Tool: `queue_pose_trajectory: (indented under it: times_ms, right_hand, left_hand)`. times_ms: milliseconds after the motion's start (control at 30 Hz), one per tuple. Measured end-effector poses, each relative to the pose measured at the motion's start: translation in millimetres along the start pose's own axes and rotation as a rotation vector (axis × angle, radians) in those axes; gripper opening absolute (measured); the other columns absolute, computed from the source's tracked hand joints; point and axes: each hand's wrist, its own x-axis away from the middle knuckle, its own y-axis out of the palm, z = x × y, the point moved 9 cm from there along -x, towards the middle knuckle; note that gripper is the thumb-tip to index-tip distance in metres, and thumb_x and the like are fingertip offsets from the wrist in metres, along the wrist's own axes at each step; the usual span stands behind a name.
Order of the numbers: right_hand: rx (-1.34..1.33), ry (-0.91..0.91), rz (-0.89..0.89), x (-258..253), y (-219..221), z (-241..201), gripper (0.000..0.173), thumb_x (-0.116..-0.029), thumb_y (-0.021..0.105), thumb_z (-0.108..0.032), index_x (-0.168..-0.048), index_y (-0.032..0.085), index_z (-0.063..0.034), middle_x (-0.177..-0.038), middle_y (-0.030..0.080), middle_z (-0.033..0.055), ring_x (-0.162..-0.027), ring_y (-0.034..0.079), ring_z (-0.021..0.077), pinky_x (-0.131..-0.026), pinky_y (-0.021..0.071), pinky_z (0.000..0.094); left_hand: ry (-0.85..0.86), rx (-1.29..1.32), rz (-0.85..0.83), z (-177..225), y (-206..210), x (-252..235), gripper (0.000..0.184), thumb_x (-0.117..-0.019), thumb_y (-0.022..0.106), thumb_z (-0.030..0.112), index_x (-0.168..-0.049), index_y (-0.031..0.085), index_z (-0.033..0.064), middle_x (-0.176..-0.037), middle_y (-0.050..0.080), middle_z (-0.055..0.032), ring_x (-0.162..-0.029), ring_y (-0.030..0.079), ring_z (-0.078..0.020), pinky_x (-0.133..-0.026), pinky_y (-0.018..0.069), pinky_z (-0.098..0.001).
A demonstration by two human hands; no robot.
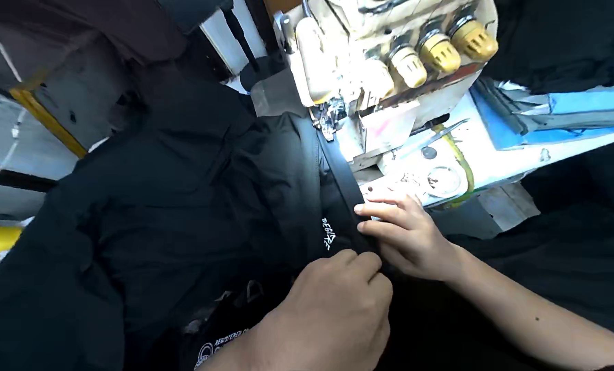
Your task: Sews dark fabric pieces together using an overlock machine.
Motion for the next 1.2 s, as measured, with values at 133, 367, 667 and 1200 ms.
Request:
queue_pose_trajectory:
  times_ms: [133, 367, 667, 1200]
  right_hand:
    - [-0.032, -0.029, 0.024, -3, 4, 6, 0.021, -0.1, 0.05, -0.012, -0.104, 0.071, -0.014, -0.117, 0.071, 0.0078, -0.116, 0.06, 0.0225, -0.108, 0.0374, 0.0444]
    - [-0.03, -0.028, 0.112, -16, 5, 22, 0.02, -0.0999, 0.053, -0.012, -0.106, 0.072, -0.0094, -0.123, 0.07, 0.0127, -0.117, 0.064, 0.0254, -0.107, 0.0422, 0.0504]
    - [-0.191, 0.364, 0.077, -2, 43, 29, 0.034, -0.0884, 0.063, -0.017, -0.111, 0.069, 0.0087, -0.117, 0.068, 0.0242, -0.106, 0.069, 0.0276, -0.09, 0.0555, 0.0362]
    - [-0.285, 0.375, 0.065, -21, 28, 48, 0.031, -0.0918, 0.057, -0.01, -0.116, 0.07, 0.0036, -0.118, 0.07, 0.0178, -0.113, 0.067, 0.026, -0.095, 0.0539, 0.0416]
  left_hand:
    - [-0.013, -0.06, 0.001, -3, 1, -3, 0.018, -0.0864, 0.058, 0.016, -0.072, 0.065, 0.0073, -0.094, 0.073, -0.0119, -0.075, 0.069, -0.0214, -0.058, 0.0526, -0.03]
    - [-0.068, -0.178, 0.01, -11, 1, -14, 0.016, -0.0834, 0.057, 0.014, -0.071, 0.064, 0.0066, -0.098, 0.073, -0.0141, -0.072, 0.068, -0.0225, -0.055, 0.051, -0.0313]
    - [-0.143, -0.353, 0.032, -34, 2, -35, 0.012, -0.0787, 0.061, 0.011, -0.068, 0.065, 0.0075, -0.097, 0.071, -0.0113, -0.07, 0.065, -0.0211, -0.051, 0.0475, -0.0321]
    - [-0.221, 0.062, -0.169, -113, -73, -60, 0.013, -0.0875, 0.059, 0.023, -0.078, 0.066, 0.0172, -0.086, 0.064, 0.0077, -0.082, 0.06, -0.0001, -0.069, 0.0501, -0.0221]
